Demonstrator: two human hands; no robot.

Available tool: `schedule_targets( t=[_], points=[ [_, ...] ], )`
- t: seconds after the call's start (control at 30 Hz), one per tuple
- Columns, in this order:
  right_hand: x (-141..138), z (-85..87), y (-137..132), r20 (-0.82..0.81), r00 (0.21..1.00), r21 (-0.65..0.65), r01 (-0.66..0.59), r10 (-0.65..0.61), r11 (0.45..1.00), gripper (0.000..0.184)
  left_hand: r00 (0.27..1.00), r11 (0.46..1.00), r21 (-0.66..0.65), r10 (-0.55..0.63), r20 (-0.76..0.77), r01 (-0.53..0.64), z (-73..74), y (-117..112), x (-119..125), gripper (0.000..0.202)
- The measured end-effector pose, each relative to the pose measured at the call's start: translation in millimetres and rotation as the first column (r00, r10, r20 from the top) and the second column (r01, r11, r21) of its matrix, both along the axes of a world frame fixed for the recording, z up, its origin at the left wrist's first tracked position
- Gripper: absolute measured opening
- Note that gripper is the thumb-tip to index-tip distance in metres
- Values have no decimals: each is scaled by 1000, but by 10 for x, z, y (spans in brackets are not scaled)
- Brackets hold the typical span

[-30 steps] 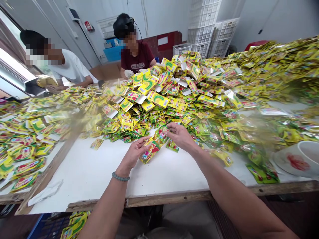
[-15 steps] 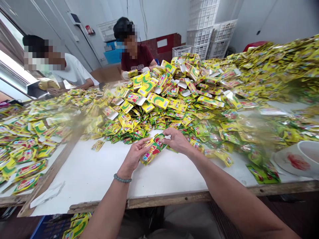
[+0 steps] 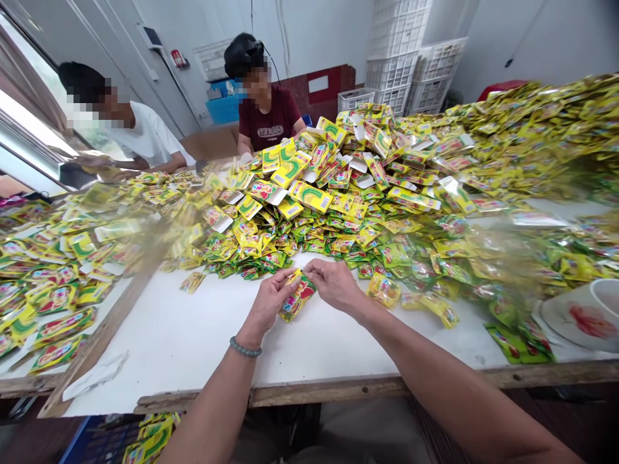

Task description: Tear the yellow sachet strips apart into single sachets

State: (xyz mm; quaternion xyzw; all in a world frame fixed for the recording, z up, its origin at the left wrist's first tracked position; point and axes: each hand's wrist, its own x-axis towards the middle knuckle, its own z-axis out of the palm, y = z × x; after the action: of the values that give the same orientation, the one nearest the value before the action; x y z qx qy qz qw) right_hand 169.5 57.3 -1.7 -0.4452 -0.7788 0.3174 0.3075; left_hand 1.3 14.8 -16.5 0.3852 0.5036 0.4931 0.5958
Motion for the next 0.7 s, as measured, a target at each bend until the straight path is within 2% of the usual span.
schedule_targets(
  t=[0.1, 0.2, 0.23, 0.3, 0.37, 0.4, 0.43, 0.5, 0.6, 0.7],
  points=[
    [-29, 65, -55, 1, 997, -86, -76, 77, 993, 29, 1000, 1000, 13, -9, 3, 9, -3, 0, 21, 54],
    [-16, 105, -66, -89, 989, -141, -133, 121, 981, 38, 999, 1000, 20, 18, 47, -19, 17, 8, 47, 53],
    [-4, 110, -58, -141, 985, -127, -113, 95, 985, 39, 997, 999, 26, 37, 69, -39, 30, 12, 55, 54],
    [21, 103, -27, -262, 965, -55, 17, -31, 998, 35, 990, 995, 41, 84, 111, -89, 61, 17, 68, 56],
    [32, 64, 14, -351, 924, -3, 159, -150, 987, 28, 981, 989, 58, 129, 144, -138, 91, 16, 75, 59],
    [26, 34, 35, -378, 910, -7, 180, -169, 984, 25, 977, 985, 65, 146, 154, -157, 104, 13, 77, 60],
    [13, -3, 53, -402, 902, -32, 157, -157, 987, 24, 974, 983, 73, 158, 162, -171, 114, 7, 77, 60],
    [-31, -79, 76, -464, 882, -113, 35, -83, 993, 25, 973, 981, 88, 154, 171, -171, 128, -9, 75, 58],
    [-90, -147, 72, -544, 838, -170, -139, 25, 976, 25, 979, 989, 86, 105, 172, -122, 141, -36, 62, 52],
    [-81, -125, 47, -512, 855, -161, -194, 86, 968, 27, 984, 993, 90, 57, 169, -73, 150, -53, 48, 52]
  ],
)
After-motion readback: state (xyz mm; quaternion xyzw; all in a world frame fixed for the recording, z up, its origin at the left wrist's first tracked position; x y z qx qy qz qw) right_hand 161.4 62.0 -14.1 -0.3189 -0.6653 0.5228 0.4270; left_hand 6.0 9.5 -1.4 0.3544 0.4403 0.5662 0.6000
